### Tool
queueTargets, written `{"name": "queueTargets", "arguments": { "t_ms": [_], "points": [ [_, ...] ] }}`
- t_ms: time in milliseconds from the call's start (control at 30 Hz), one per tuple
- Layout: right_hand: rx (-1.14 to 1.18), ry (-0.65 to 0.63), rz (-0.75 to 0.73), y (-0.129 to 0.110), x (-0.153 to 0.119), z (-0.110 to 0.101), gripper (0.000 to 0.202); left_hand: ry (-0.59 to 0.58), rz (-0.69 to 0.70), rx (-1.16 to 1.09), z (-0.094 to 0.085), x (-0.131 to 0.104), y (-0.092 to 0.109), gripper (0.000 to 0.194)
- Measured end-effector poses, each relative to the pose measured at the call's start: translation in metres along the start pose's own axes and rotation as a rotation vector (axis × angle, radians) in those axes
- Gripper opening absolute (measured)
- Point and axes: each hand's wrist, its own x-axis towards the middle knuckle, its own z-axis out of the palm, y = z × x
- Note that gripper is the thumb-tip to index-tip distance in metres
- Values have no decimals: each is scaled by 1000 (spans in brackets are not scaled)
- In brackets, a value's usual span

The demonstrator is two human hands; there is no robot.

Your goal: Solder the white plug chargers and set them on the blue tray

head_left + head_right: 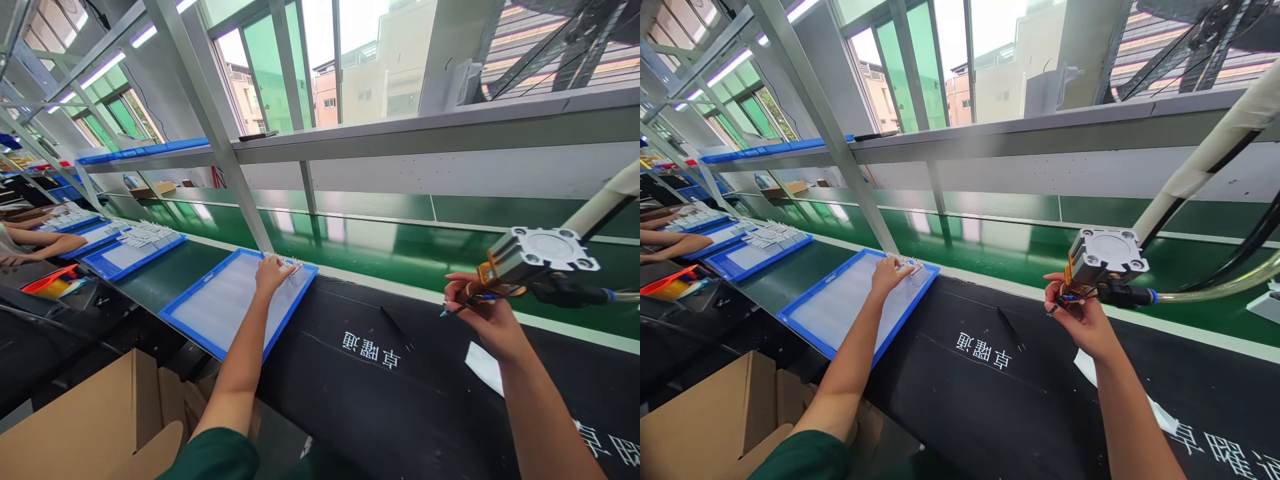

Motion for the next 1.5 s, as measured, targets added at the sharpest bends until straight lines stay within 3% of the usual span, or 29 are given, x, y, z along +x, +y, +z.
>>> {"name": "queueTargets", "arguments": {
  "t_ms": [67,133,333,633,800,1000,1233,1500],
  "points": [
    [4,4,-2,0,0,0,31,-237,-35,-66,-7,5,-13,47],
    [13,9,0,0,-1,0,30,-371,-25,-121,-5,7,-21,40],
    [40,45,22,-3,-2,1,27,-407,49,-203,20,8,-22,35],
    [18,28,-29,4,-1,-2,32,-635,183,-128,13,-1,-3,54],
    [6,22,-35,5,-1,-2,33,-697,108,-40,18,-4,6,73],
    [3,41,-19,6,-2,-4,33,-670,30,-18,23,-4,10,72],
    [2,57,-33,3,0,-4,35,-606,27,126,20,-4,-3,86],
    [-4,71,-23,3,0,-5,33,-494,127,330,22,-2,6,47]
  ]
}}
